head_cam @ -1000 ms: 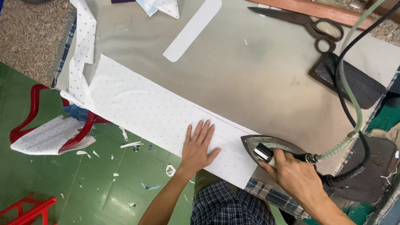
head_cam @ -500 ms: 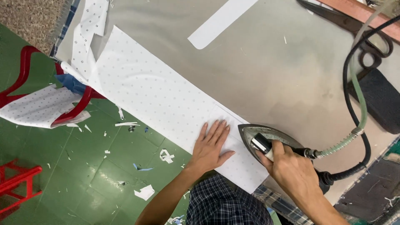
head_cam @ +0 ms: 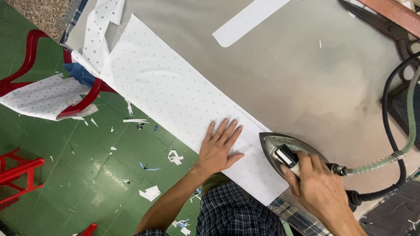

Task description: The person irons a long strip of white patterned fabric on a work table using a steam iron and a black pressing block. They repeatedly smooth the fabric, press it with the block, and move the iron along the length of the strip.

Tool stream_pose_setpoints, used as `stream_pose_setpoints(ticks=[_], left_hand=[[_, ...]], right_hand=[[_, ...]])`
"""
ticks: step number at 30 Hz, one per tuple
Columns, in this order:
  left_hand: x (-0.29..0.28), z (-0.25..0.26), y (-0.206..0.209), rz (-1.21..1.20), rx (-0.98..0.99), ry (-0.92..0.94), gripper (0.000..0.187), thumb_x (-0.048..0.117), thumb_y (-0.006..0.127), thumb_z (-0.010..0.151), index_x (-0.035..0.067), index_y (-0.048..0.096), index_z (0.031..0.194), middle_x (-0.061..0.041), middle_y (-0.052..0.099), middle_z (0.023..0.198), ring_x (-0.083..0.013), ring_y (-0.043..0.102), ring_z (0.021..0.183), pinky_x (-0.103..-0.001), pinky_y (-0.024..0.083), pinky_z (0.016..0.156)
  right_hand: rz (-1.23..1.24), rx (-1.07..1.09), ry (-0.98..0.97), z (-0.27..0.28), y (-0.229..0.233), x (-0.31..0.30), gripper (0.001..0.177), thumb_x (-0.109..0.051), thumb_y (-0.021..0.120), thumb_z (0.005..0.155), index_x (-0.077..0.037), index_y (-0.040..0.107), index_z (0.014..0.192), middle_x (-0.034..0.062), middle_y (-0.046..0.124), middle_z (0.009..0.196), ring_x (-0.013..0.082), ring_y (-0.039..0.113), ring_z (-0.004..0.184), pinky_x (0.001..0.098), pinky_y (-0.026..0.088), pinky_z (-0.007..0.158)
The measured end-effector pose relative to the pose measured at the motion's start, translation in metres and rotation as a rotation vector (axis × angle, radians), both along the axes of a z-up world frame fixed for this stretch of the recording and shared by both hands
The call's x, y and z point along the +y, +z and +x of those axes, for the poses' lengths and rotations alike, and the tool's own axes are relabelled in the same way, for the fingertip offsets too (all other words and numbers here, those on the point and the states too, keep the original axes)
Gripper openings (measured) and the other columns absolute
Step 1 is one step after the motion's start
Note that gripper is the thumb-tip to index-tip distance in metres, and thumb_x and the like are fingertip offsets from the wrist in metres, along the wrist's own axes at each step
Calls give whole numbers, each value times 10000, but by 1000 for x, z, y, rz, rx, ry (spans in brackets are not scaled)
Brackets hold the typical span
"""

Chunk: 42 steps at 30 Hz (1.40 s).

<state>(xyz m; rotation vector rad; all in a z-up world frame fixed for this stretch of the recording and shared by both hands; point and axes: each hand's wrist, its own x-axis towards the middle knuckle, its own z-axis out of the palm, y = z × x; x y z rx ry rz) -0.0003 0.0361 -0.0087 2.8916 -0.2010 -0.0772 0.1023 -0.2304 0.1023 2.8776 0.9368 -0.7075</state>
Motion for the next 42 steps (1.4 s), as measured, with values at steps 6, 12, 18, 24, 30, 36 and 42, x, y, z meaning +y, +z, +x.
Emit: stream_pose_setpoints(ticks=[6, 12, 18, 24, 30, 36, 42], left_hand=[[0, -2, -7, -14, -46, 11, 785, 665, 385, 1035, 133, 339, 1611, -95, 269, 1685, -313, 214, 1573, -557, 143, 1281], [-1, -1, -7, -6, -57, 18, 775, 661, 368, 1039, 131, 364, 1604, -96, 274, 1682, -311, 215, 1570, -554, 142, 1279], [-1, 4, 4, -16, -99, 43, 746, 633, 403, 1043, 98, 459, 1559, -95, 353, 1649, -299, 277, 1547, -540, 183, 1271], [-1, 4, 3, -42, -140, 50, 757, 628, 405, 1046, 58, 474, 1540, -111, 400, 1624, -304, 307, 1533, -533, 202, 1268], [0, 5, 3, -86, -161, 63, 736, 613, 419, 1044, 48, 530, 1503, -116, 446, 1600, -302, 340, 1520, -526, 195, 1265], [2, 2, 5, -60, -102, 50, 777, 640, 368, 1041, 65, 457, 1555, -99, 419, 1628, -277, 287, 1549, -511, 131, 1284], [3, -2, 10, -19, -90, 100, 818, 657, 363, 1034, 35, 436, 1561, -134, 369, 1647, -279, 263, 1557, -515, 117, 1287]], right_hand=[[-2, 47, -21, -1, -5, -4, 596, -588, 442, 949, -109, 510, 1297, 128, 677, 978, 347, 737, 753, 493, 613, 493], [-47, 144, -76, 1, -3, -2, 656, -624, 455, 922, -127, 469, 1350, 120, 689, 940, 352, 750, 685, 494, 626, 474], [68, -133, 38, -8, -21, -13, 675, -652, 553, 890, -109, 565, 1291, 71, 710, 784, 303, 707, 540, 439, 518, 367], [-3, -40, -15, 1, -17, 18, 690, -681, 489, 901, -130, 529, 1313, 85, 713, 830, 336, 734, 580, 472, 562, 388], [85, -185, 57, 14, -12, 56, 698, -703, 480, 932, -68, 604, 1194, 87, 710, 746, 287, 703, 521, 419, 513, 356], [75, -192, 66, 14, -18, 58, 554, -627, 541, 983, -76, 547, 1041, 80, 628, 633, 311, 646, 450, 424, 479, 349], [59, -159, 54, 15, -19, 56, 549, -627, 505, 993, -78, 507, 995, 113, 652, 656, 346, 652, 481, 457, 470, 371]])
